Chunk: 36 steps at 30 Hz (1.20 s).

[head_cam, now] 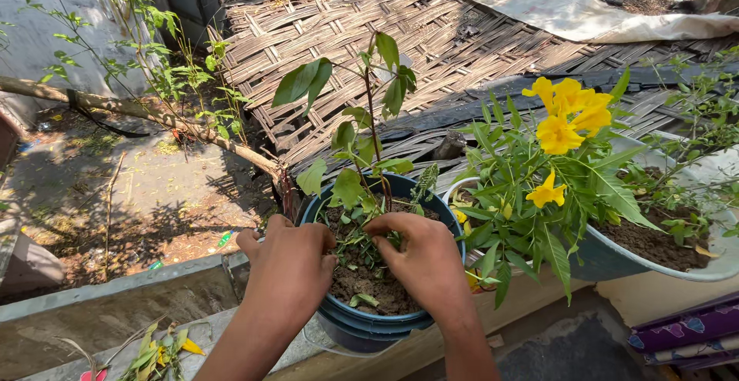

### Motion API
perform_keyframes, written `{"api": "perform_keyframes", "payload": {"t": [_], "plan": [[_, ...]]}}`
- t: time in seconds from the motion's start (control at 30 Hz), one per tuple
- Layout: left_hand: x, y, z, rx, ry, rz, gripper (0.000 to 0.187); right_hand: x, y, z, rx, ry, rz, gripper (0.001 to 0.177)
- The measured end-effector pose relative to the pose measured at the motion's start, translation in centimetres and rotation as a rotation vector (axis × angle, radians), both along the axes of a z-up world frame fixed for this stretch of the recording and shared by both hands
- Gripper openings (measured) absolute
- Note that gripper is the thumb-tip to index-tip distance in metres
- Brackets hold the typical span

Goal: The person removes weeds and dead leaves from a potted plant on a balcony. They pull the unwanted vegetation by hand and place the debris on the concrete ledge beside the pot.

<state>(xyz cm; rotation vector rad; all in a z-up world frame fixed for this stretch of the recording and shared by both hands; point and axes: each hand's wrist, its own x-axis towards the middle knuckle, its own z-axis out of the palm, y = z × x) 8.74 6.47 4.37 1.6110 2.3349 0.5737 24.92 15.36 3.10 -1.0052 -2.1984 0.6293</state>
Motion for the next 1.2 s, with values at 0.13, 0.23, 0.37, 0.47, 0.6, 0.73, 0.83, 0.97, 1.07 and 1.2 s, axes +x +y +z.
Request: {"api": "perform_keyframes", "payload": {"t": [0.13, 0.23, 0.37, 0.47, 0.6, 0.73, 0.83, 0.97, 1.07, 1.2], "plan": [[0.2, 0.7, -0.4, -0.134, 0.135, -0.034, 0.025, 0.1, 0.1, -0.2, -0.024, -0.020, -0.008, 0.022], [0.2, 1.0, -1.0, -0.125, 0.125, -0.039, 0.026, 0.2, 0.0, -0.4, 0.019, -0.002, 0.013, 0.021], [-0.1, 1.4, -0.8, -0.037, 0.057, -0.008, 0.027, 0.1, 0.3, 0.0, 0.032, 0.031, 0.022, 0.022], [-0.3, 1.3, -1.0, -0.045, 0.017, 0.037, 0.015, 0.3, 0.3, -0.3, 0.004, 0.021, 0.013, 0.022], [-0.9, 0.6, -0.7, 0.076, -0.061, 0.091, 0.022, 0.3, 0.3, -0.3, -0.011, 0.008, 0.006, 0.023], [-1.8, -1.3, -0.1, 0.289, -0.114, 0.137, 0.022, 0.4, 0.0, 0.1, 0.051, 0.022, 0.036, 0.022], [-3.0, -2.9, 0.4, 0.336, -0.090, 0.194, 0.022, 0.3, 0.0, 0.4, 0.031, 0.000, 0.018, 0.023], [-4.9, -4.8, 0.4, 0.410, -0.296, 0.261, 0.019, 0.2, -0.2, 0.3, -0.031, -0.023, -0.016, 0.022], [-6.3, -6.3, -0.4, 0.426, -0.336, 0.298, 0.021, 0.2, -0.3, 0.1, 0.097, 0.040, 0.038, 0.022], [-8.5, -8.3, -2.6, 0.413, -0.418, 0.373, 0.017, 0.0, -0.4, 0.2, -0.014, 0.024, -0.034, 0.024]]}}
